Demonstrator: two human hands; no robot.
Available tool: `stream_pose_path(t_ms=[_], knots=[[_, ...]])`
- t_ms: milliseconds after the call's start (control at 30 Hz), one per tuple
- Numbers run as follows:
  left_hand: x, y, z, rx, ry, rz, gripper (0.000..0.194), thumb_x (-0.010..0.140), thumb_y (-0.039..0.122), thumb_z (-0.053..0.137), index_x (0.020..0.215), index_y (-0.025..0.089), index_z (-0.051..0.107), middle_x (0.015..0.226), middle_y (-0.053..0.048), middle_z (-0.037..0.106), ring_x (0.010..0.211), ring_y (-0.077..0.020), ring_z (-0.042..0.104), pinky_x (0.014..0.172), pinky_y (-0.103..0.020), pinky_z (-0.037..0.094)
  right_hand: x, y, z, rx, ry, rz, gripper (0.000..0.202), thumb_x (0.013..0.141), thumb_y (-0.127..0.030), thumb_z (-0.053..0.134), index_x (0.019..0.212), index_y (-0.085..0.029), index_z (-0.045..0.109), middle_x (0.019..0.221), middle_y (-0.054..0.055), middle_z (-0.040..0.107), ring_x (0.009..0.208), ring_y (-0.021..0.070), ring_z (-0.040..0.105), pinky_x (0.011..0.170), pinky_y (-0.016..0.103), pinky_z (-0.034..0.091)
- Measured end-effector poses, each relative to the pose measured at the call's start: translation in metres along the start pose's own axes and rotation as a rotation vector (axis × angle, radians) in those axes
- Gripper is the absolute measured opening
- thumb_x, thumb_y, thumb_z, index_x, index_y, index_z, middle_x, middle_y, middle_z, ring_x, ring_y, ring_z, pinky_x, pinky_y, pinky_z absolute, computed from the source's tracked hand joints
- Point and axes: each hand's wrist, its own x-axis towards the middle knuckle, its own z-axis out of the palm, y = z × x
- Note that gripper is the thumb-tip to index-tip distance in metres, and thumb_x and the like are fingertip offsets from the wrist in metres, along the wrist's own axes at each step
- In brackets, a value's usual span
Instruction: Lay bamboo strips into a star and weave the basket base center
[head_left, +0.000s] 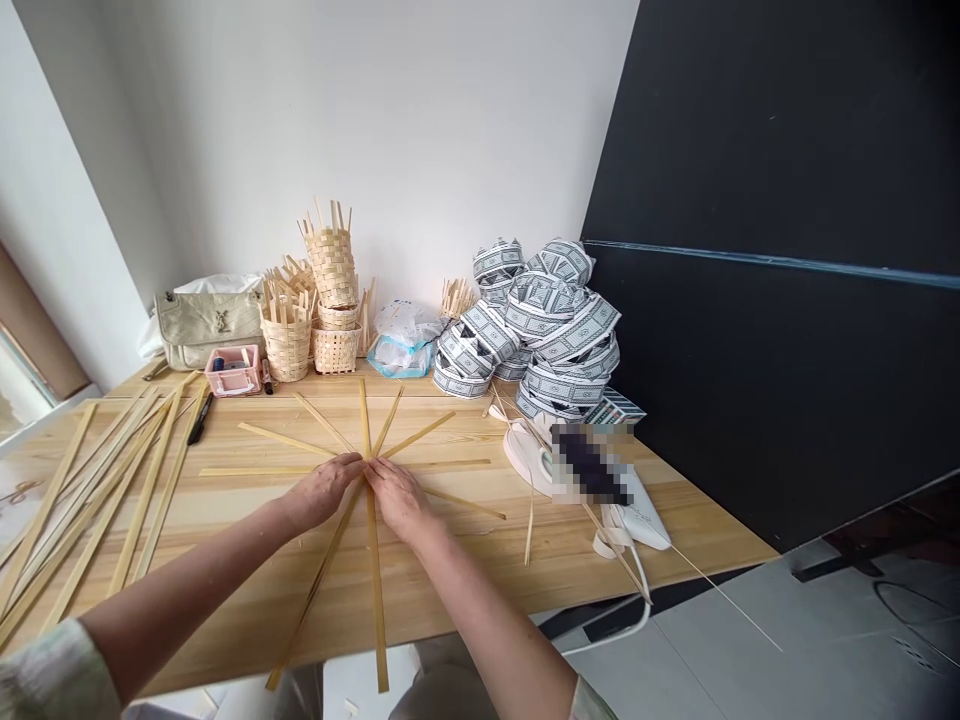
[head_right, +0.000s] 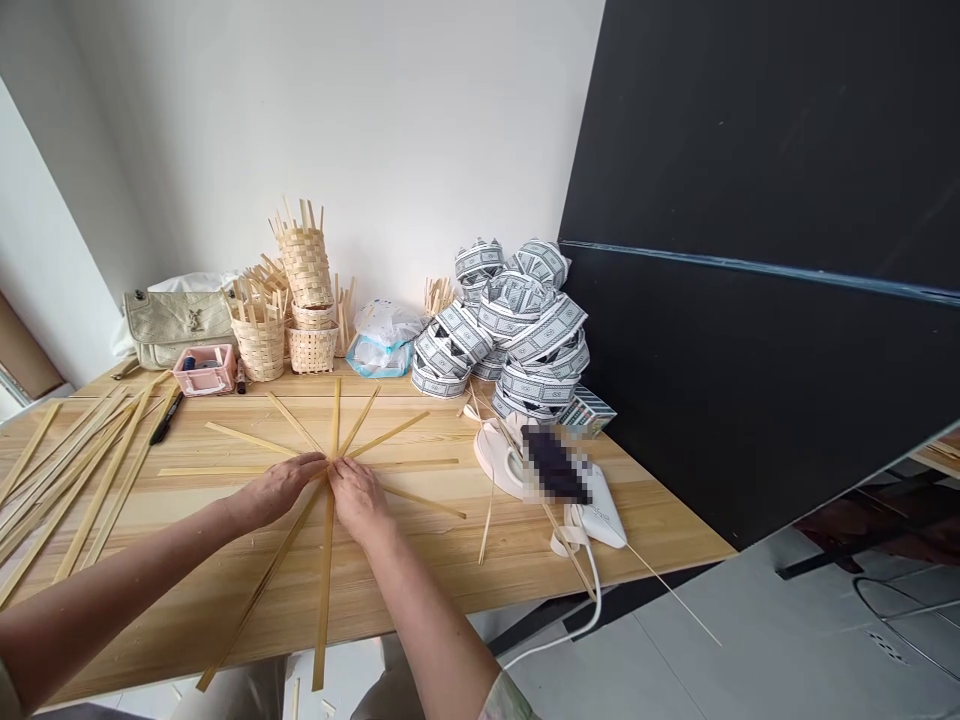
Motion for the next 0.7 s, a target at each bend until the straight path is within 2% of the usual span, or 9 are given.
stream_pose_path(t_ms=[267,467,700], knots=[[0.004,-0.003,0.023,0.046,0.02,-0.004,0.04,0.073,0.005,0.04,0.112,0.013,0.046,0.107,-0.012,0.058,0.1,-0.019,0.054,0.087,-0.032,0.044,0.001,0.002,0.001,0.013,-0.004,-0.011,0.04,0.085,-0.013,0.03,0.12,-0.014,0.048,0.125,0.007,0.049,0.118,0.0181,0.039,0.099,0.03,0.031],[0.003,-0.002,0.023,0.13,0.052,0.031,0.036,0.075,0.009,0.043,0.111,0.012,0.047,0.103,-0.011,0.06,0.099,-0.0211,0.052,0.088,-0.036,0.041,0.0,-0.003,-0.008,0.053,-0.057,0.021,0.043,0.082,-0.009,0.031,0.122,-0.011,0.047,0.127,0.009,0.046,0.119,0.0193,0.038,0.1,0.033,0.03],[-0.007,0.006,0.019,0.087,0.04,0.037,0.041,0.076,0.01,0.043,0.117,0.016,0.039,0.109,-0.01,0.053,0.106,-0.0213,0.045,0.091,-0.038,0.037,0.0,-0.005,-0.013,0.063,-0.074,0.021,0.042,0.084,-0.011,0.028,0.121,-0.011,0.049,0.127,0.011,0.046,0.119,0.0204,0.038,0.1,0.035,0.029]])
